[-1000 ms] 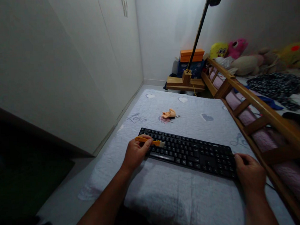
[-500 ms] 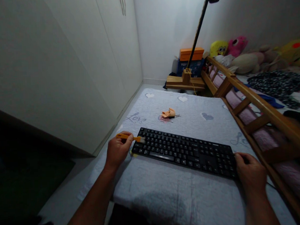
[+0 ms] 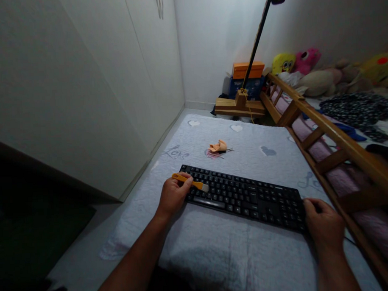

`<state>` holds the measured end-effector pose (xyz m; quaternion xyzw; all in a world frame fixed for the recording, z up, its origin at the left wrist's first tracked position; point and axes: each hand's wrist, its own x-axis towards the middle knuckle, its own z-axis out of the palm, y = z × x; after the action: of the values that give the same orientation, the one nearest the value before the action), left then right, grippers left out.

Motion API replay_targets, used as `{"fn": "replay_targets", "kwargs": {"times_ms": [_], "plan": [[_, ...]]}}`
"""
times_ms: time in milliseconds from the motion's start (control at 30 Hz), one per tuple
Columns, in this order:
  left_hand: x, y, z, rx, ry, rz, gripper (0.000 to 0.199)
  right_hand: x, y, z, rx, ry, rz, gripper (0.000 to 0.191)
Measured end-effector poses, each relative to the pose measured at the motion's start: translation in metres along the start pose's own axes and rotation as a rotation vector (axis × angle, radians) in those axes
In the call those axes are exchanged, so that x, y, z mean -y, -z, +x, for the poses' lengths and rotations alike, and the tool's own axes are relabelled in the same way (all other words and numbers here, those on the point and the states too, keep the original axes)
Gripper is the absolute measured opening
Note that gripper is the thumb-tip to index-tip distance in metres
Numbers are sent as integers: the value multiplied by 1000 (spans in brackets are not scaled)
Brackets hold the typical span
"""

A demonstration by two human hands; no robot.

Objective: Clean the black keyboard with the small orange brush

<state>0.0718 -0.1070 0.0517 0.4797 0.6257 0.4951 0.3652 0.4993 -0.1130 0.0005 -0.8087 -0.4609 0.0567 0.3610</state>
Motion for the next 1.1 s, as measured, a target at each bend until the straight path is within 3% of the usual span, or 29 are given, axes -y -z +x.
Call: {"fn": "replay_targets", "kwargs": {"times_ms": [267, 400, 533, 700, 833, 933, 1100], "plan": [[14, 55, 16, -235, -63, 215, 25, 2, 0, -1, 1, -2, 15, 36], [10, 71, 21, -353, -53, 306, 27, 2, 0, 0, 2, -14, 8, 35], [2, 62, 19, -377, -69, 277, 25, -1, -1, 0, 0, -11, 3, 36], [-2, 19, 5, -143, -24, 5, 27, 0, -1, 1, 0, -11, 14, 34], [-1, -6, -3, -39, -3, -17, 29, 3, 0, 0, -3, -16, 24, 35], [3, -6, -2, -46, -8, 28, 28, 4, 1, 0, 5, -22, 19, 37], [7, 17, 6, -137, -47, 138, 26, 2, 1, 1, 5, -8, 9, 35]]}}
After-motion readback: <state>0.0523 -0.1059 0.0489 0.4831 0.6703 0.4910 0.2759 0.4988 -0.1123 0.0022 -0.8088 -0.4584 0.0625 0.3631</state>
